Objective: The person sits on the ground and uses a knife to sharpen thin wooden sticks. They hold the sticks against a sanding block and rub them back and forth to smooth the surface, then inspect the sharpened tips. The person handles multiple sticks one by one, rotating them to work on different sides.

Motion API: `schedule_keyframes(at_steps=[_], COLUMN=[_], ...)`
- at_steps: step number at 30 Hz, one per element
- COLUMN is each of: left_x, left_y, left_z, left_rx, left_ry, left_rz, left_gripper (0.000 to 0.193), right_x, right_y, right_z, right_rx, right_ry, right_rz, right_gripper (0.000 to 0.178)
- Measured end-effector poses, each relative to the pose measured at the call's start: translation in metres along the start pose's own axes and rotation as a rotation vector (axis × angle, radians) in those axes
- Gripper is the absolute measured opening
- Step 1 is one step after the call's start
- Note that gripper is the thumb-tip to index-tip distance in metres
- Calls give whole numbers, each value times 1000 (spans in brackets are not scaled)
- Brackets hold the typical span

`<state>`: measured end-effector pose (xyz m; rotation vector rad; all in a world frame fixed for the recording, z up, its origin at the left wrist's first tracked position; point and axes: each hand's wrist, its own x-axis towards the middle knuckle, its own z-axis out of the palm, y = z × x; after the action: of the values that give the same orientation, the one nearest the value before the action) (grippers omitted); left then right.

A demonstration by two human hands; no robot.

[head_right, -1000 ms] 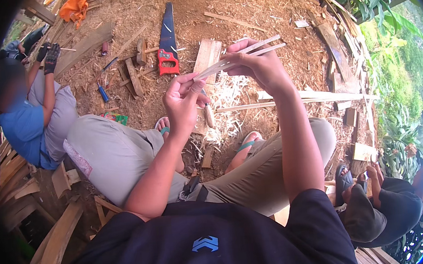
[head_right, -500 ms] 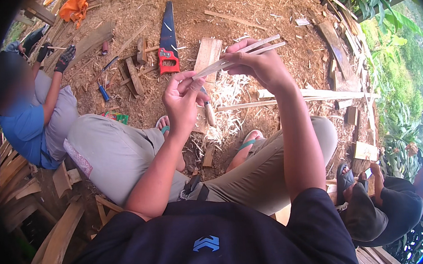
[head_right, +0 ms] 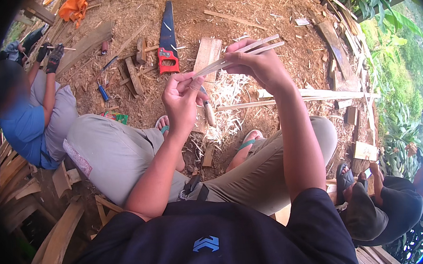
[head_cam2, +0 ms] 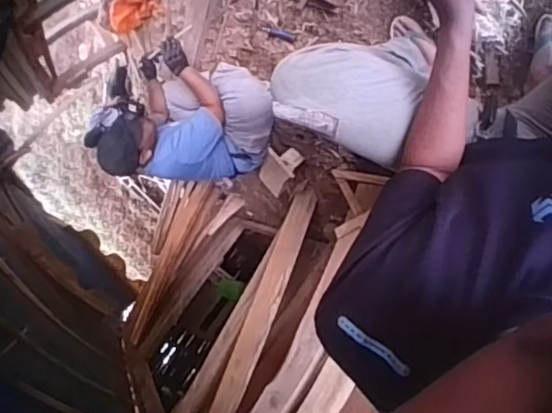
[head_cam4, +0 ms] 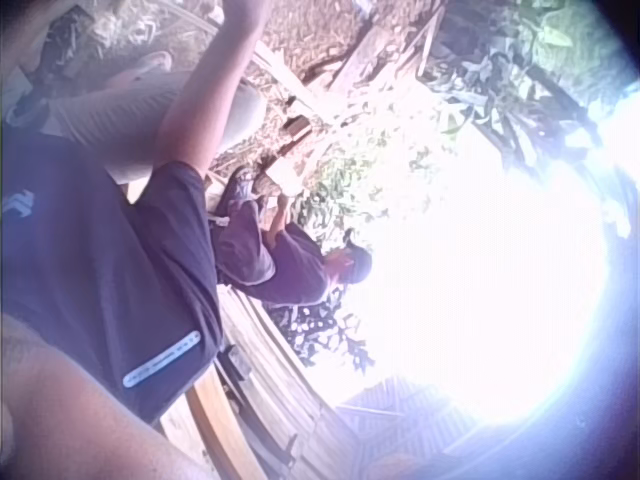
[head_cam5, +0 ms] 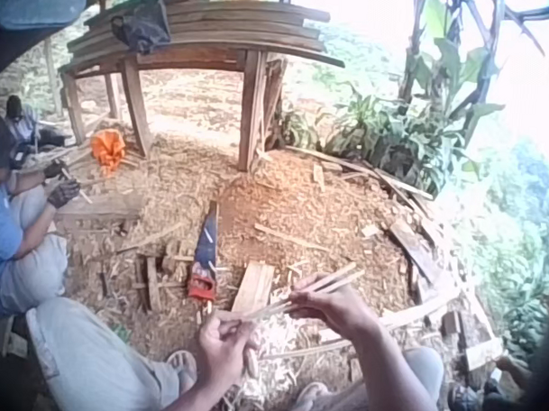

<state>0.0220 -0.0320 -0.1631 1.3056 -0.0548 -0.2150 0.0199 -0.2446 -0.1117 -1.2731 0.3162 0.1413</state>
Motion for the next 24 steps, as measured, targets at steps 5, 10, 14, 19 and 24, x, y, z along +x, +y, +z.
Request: schedule_keyframes(at_steps=[5, 10, 14, 19, 24], left_x=[-1, 0, -1, -2, -3], left_y=[2, -2, -2, -3, -4], left_z=[0, -2, 0, -1, -1], left_rx=[-13, -6, 14, 52, 37], left_ry=[6, 3, -6, -30, -12], left_rz=[7, 31, 37, 54, 48], left_gripper=[23, 20, 19, 19, 19], right_x=[1, 1, 0, -3, -1], right_y=[1, 0, 1, -4, -5], right_z=[1, 1, -3, -4, -4], right_rx=[-7, 11, 68, 74, 55], right_ry=[7, -15, -28, -48, -48], right_rz=[-5, 16, 11, 47, 50], right_gripper=[16, 17, 16, 14, 13])
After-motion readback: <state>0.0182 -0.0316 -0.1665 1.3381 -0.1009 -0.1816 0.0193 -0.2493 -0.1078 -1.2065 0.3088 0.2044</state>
